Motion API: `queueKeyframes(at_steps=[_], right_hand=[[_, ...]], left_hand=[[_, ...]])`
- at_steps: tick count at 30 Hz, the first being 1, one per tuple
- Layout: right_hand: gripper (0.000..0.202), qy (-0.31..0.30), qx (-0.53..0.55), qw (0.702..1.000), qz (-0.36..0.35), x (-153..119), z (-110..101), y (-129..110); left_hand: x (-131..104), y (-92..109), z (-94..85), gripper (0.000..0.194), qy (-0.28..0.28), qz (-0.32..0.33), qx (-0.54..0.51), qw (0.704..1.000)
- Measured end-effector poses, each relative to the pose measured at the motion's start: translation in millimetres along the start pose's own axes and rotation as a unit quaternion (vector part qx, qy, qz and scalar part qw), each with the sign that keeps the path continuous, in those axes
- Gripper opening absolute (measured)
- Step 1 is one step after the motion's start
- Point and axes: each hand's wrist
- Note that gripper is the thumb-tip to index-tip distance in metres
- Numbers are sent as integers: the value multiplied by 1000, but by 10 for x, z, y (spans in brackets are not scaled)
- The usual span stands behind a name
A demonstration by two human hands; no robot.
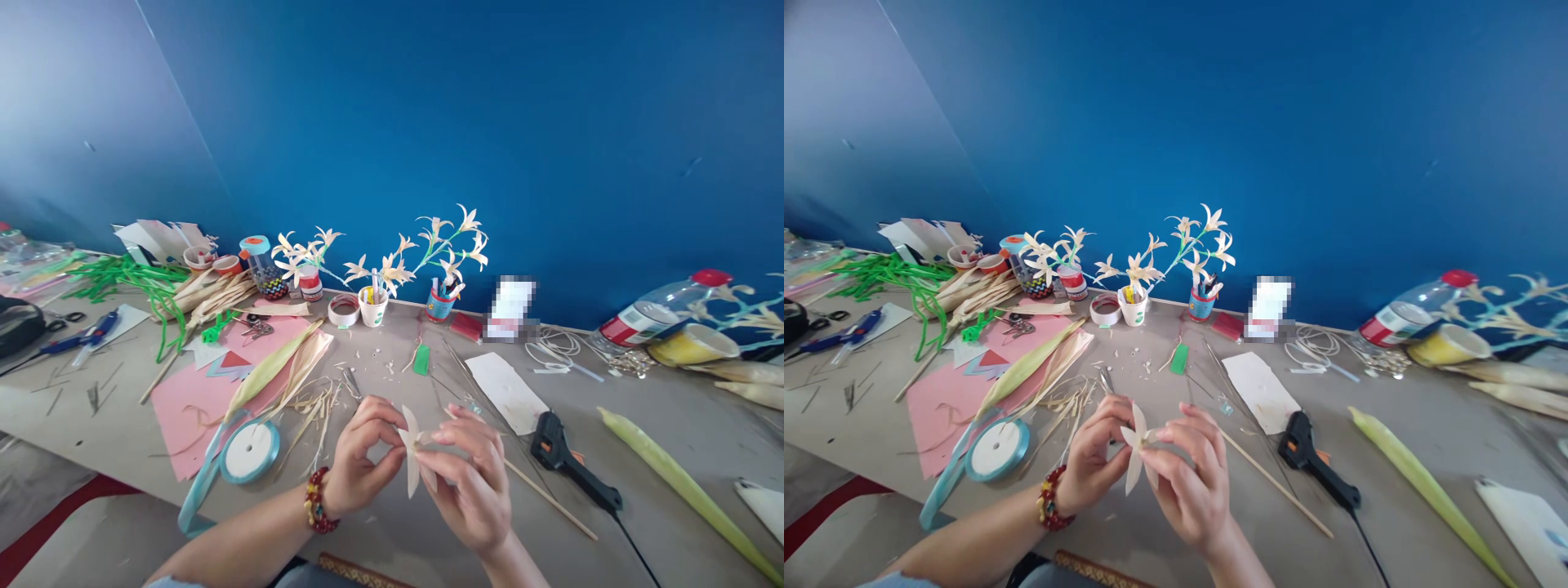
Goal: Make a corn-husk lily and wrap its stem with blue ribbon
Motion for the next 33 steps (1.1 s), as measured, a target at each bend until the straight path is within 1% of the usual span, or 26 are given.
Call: queueKeyframes(at_steps=[5, 13, 16, 18, 20, 22, 23, 25, 27, 28, 30, 32, 33], right_hand=[[14, 7, -3, 1000, 13, -14, 19, 3], [17, 18, -1, 1000, -15, -36, 27, 14], [20, 16, -4, 1000, -14, -43, 32, 8], [26, 23, 0, 1000, -12, -60, 36, 3], [35, 33, 26, 999, -6, -89, 31, 8], [33, 41, 94, 994, 32, -120, 9, 38], [28, 42, 139, 987, 70, -130, -9, 64], [19, 33, 226, 959, 166, -130, -54, 136], [23, 0, 288, 926, 244, -96, -106, 215], [28, -33, 313, 911, 268, -66, -133, 246], [32, -117, 354, 879, 297, 8, -184, 278], [28, -197, 375, 848, 318, 82, -225, 266], [24, -220, 377, 838, 327, 113, -238, 250]], left_hand=[[-4, 6, 1, 8, -1, -6, -8, 1000], [-9, 12, 2, 9, -1, -17, -15, 1000], [-16, 13, 6, 10, -5, -28, -17, 999], [-20, 7, 5, 11, -10, -38, -29, 999], [-20, -10, 1, 12, -14, -49, -50, 997], [-12, -34, -8, 14, -19, -58, -68, 996], [-5, -47, -14, 16, -25, -58, -71, 995], [14, -69, -26, 18, -42, -51, -71, 995], [33, -80, -38, 18, -64, -40, -69, 995], [41, -82, -43, 18, -74, -36, -67, 994], [50, -80, -50, 17, -96, -31, -58, 993], [51, -77, -54, 16, -114, -30, -49, 992], [50, -78, -55, 15, -122, -32, -46, 991]])
Point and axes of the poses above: each hand's wrist, its own x-axis towards the middle knuckle, its own z-axis out of the palm, y = z × x, and after that the axes turned 7 degrees about -z, right-handed
